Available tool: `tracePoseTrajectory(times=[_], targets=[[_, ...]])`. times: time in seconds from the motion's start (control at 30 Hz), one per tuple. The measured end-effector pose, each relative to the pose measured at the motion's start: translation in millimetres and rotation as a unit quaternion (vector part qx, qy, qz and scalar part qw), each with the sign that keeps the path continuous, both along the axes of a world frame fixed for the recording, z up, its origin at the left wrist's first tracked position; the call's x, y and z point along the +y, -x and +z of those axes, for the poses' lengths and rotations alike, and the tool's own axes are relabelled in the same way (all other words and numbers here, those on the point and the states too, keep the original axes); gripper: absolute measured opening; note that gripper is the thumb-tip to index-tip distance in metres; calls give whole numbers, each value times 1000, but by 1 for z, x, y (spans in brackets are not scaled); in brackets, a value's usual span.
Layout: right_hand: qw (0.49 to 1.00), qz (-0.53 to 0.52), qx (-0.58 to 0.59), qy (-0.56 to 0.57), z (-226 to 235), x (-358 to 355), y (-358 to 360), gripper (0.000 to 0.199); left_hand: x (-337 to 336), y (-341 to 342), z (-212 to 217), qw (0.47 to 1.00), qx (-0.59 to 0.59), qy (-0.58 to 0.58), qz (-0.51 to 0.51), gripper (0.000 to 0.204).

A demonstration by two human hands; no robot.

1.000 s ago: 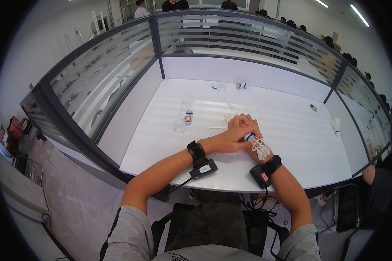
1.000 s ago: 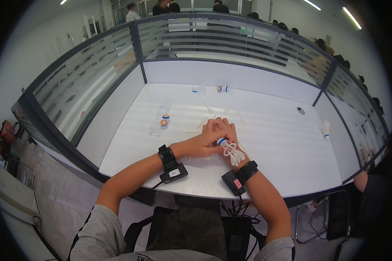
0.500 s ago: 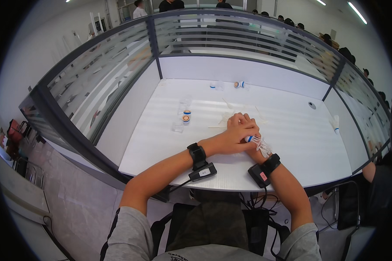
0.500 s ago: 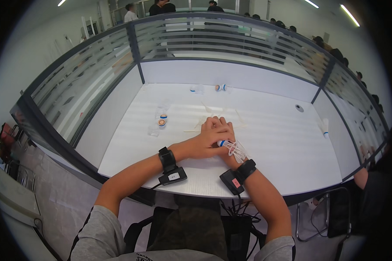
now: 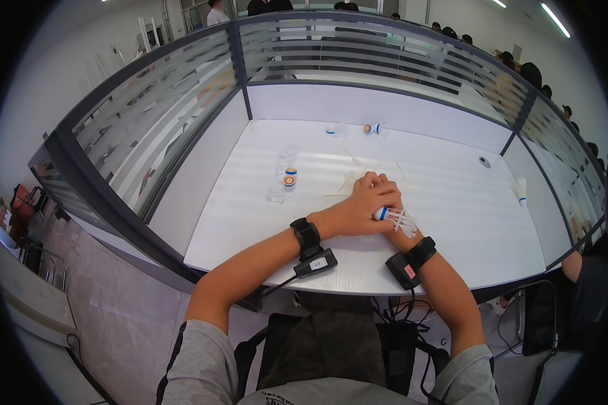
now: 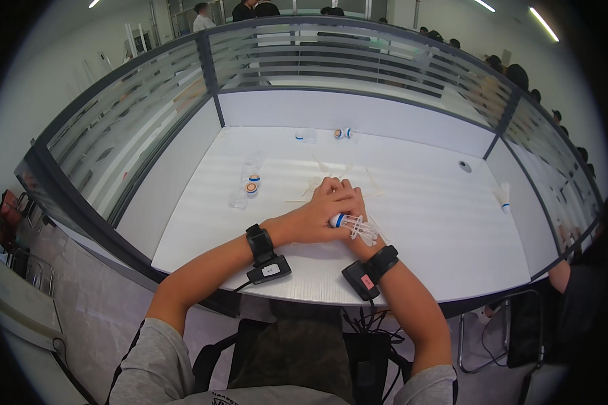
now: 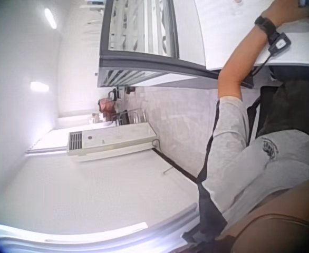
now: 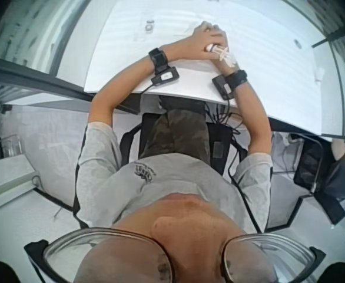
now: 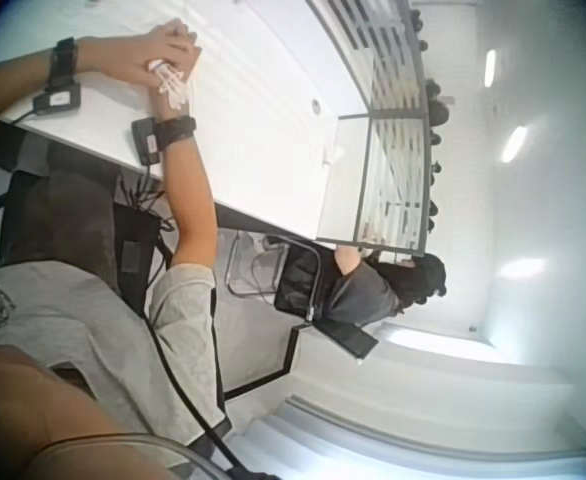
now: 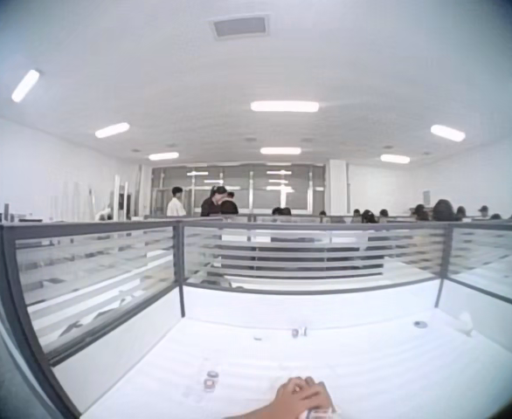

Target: Assembling a badminton shuttlecock by inserting white feathers into a base and securing them with blue tape.

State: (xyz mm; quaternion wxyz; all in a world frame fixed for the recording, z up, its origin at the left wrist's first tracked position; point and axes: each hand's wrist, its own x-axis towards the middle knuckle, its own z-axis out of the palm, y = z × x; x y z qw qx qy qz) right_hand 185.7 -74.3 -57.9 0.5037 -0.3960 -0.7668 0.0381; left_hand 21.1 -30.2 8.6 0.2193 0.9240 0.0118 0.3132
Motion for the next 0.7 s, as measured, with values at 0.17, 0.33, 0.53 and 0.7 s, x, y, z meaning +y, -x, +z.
tracePoseTrajectory(times=[0.17,0.33,0.53,0.7], targets=[[982,-185,30,22,-19,-3,-11,45,-4,-12,5,1000,11,-6,-24,29],[997,-73,-3,33,7,0,1,37,2,-7,8,997,64,30,-21,28],[966,105,227,67,17,-15,19,32,-1,-5,9,995,37,85,-28,24],[999,-21,-32,29,7,1,-6,32,7,-5,6,997,47,60,-29,27]])
